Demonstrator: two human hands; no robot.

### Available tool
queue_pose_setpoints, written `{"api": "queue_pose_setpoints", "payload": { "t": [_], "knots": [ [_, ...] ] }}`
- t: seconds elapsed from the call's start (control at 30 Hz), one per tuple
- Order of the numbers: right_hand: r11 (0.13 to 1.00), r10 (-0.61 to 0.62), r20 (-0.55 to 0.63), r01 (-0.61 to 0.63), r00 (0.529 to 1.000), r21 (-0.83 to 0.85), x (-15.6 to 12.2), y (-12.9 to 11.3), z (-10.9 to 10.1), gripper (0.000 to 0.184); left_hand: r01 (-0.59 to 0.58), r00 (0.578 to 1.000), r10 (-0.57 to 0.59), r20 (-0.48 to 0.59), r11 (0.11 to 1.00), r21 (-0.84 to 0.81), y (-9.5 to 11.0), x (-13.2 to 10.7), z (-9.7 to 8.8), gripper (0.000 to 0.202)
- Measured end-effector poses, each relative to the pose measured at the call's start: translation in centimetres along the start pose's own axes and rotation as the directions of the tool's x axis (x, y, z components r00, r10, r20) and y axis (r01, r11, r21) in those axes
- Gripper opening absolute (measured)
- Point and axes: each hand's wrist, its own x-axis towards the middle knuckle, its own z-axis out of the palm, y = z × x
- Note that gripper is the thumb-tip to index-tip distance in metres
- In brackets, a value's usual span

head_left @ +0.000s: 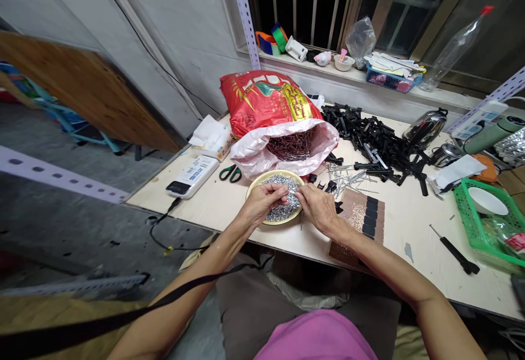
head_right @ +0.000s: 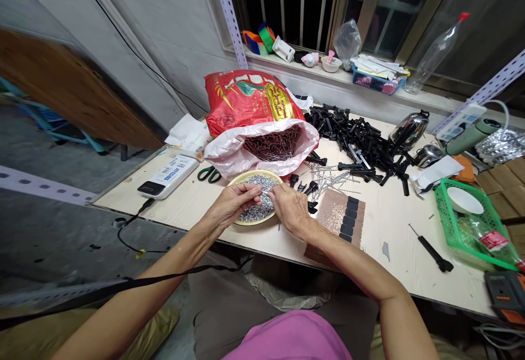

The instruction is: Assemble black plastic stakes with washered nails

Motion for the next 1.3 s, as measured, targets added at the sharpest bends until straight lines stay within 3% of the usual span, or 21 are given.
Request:
{"api": "queue_pose_setpoints", "payload": {
  "t": [0.13, 0.27, 0.37, 0.47, 0.6, 0.9, 0.97, 1.03, 1.1, 1.17, 1.3],
  "knots": [
    [1.000, 0.001, 0.016, -0.001, 1.000, 0.022, 0.0, 0.0, -0.1, 0.010, 0.012, 1.000, -0.013, 0.010, 1.000, 0.027, -0.2, 0.2, -0.2, 0.038],
    [0.998, 0.039, 0.060, -0.036, 0.997, -0.047, 0.1, 0.0, 0.0, 0.018, 0.000, 1.000, -0.001, 0.013, 0.999, 0.044, -0.3, 0.3, -0.2, 0.037],
    [0.998, 0.054, 0.083, -0.055, 0.995, 0.010, 0.1, 0.0, -0.1, 0.016, 0.008, 1.000, -0.008, 0.007, 0.999, 0.031, -0.1, 0.4, -0.3, 0.037],
    [0.999, 0.018, 0.036, -0.020, 0.999, 0.036, 0.0, 0.1, -0.3, 0.023, 0.016, 1.000, -0.016, -0.008, 1.000, 0.008, 0.1, 0.7, -0.6, 0.033],
    [0.999, -0.022, -0.004, 0.022, 1.000, -0.038, -0.4, 0.7, -0.2, 0.014, 0.033, 0.999, -0.033, -0.013, 0.999, 0.007, 0.3, 0.7, -1.0, 0.029],
    [0.999, -0.010, -0.129, 0.005, 0.992, -0.043, -1.0, 1.3, 0.3, 0.020, 0.088, 0.996, -0.087, 0.038, 0.996, -0.020, 0.3, 0.2, -0.2, 0.021],
    [0.999, -0.004, -0.134, 0.000, 0.991, -0.033, -0.9, 1.5, 0.1, 0.020, 0.048, 0.999, -0.049, 0.002, 0.998, 0.035, 0.1, 0.5, -0.4, 0.021],
    [1.000, 0.016, -0.139, -0.019, 0.990, -0.017, -0.9, 1.9, -0.2, 0.020, -0.053, 0.997, 0.065, -0.052, 0.979, 0.199, -0.4, 0.8, -1.0, 0.017],
    [0.999, 0.053, -0.152, -0.054, 0.987, -0.004, -1.0, 2.4, -0.4, 0.020, -0.177, 0.974, 0.220, -0.045, 0.877, 0.447, -1.0, 1.2, -1.6, 0.010],
    [0.997, 0.078, -0.153, -0.079, 0.985, 0.003, -1.2, 2.7, -0.5, 0.021, -0.277, 0.943, 0.331, 0.046, 0.697, 0.662, -1.7, 1.6, -2.1, 0.006],
    [0.996, 0.086, -0.112, -0.085, 0.990, 0.017, -1.6, 2.7, -0.3, 0.021, -0.347, 0.907, 0.364, 0.213, 0.354, 0.868, -2.9, 2.3, -2.1, 0.011]
  ]
}}
